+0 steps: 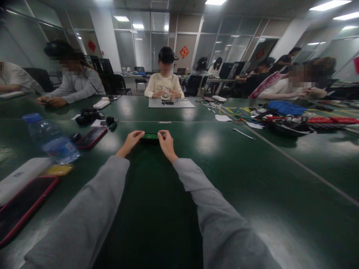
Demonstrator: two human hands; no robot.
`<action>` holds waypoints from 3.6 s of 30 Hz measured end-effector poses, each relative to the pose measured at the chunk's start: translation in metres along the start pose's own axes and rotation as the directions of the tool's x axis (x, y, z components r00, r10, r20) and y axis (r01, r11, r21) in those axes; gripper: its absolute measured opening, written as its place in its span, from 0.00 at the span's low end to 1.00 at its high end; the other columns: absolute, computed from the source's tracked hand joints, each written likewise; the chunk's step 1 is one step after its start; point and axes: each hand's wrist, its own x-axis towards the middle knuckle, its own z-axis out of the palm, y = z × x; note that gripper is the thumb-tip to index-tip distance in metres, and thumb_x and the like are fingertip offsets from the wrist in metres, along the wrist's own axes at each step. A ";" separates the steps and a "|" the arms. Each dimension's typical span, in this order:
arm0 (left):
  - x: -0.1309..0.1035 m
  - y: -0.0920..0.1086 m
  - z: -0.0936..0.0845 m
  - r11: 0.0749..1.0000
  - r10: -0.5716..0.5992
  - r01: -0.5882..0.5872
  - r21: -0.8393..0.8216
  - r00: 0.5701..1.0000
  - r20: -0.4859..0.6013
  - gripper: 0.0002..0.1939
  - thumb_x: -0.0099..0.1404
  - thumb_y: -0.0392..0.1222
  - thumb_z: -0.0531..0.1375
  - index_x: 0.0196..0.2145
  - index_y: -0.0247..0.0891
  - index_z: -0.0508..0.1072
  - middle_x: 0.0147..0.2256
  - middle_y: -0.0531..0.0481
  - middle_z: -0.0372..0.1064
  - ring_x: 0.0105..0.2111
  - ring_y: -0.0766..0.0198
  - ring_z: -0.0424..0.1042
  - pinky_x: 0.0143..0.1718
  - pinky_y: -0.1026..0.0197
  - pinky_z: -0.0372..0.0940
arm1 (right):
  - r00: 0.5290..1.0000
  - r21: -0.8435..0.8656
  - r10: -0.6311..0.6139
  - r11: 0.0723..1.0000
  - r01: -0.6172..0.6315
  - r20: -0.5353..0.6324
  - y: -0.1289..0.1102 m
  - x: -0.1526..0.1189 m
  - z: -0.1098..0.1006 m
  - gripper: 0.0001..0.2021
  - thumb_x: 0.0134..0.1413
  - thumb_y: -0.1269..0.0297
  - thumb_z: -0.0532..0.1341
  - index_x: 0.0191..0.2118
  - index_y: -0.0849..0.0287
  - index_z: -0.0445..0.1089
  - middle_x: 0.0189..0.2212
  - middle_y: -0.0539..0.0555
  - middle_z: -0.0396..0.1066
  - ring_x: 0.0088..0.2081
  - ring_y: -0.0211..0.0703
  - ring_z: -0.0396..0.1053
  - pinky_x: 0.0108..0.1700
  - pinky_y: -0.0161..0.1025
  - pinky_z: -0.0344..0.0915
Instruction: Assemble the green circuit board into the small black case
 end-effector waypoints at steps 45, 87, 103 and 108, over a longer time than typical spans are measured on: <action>0.003 -0.011 -0.005 0.950 0.110 -0.079 0.302 0.990 -0.086 0.07 0.57 0.36 0.61 0.36 0.36 0.73 0.35 0.46 0.74 0.33 0.63 0.73 0.39 0.60 0.68 | 0.882 -0.759 -0.332 0.460 0.461 0.334 -0.012 -0.027 0.026 0.30 0.58 0.46 0.56 0.61 0.52 0.51 0.57 0.62 0.50 0.53 0.53 0.63 0.53 0.53 0.64; 0.002 -0.010 -0.003 0.908 0.073 -0.005 0.419 0.987 -0.146 0.28 0.59 0.57 0.58 0.52 0.38 0.64 0.52 0.38 0.66 0.51 0.51 0.66 0.53 0.48 0.58 | 0.925 -0.839 -0.380 0.502 0.210 0.004 0.015 -0.006 0.010 0.30 0.59 0.59 0.55 0.64 0.62 0.47 0.54 0.67 0.54 0.54 0.58 0.60 0.52 0.58 0.62; 0.003 -0.007 -0.001 0.854 -0.010 0.106 0.509 0.982 -0.187 0.31 0.53 0.64 0.59 0.44 0.36 0.66 0.45 0.33 0.69 0.50 0.43 0.66 0.52 0.44 0.55 | 0.919 -0.843 -0.379 0.455 0.287 0.108 0.008 -0.012 0.014 0.30 0.59 0.58 0.55 0.64 0.60 0.48 0.52 0.65 0.57 0.51 0.56 0.62 0.50 0.56 0.64; 0.001 -0.008 -0.003 0.910 0.025 0.052 0.412 0.984 -0.179 0.30 0.52 0.61 0.62 0.45 0.39 0.63 0.44 0.39 0.69 0.45 0.52 0.70 0.47 0.51 0.60 | 0.919 -0.846 -0.381 0.453 0.281 0.102 0.006 -0.012 0.015 0.29 0.59 0.58 0.55 0.64 0.59 0.48 0.52 0.65 0.57 0.51 0.56 0.63 0.50 0.56 0.64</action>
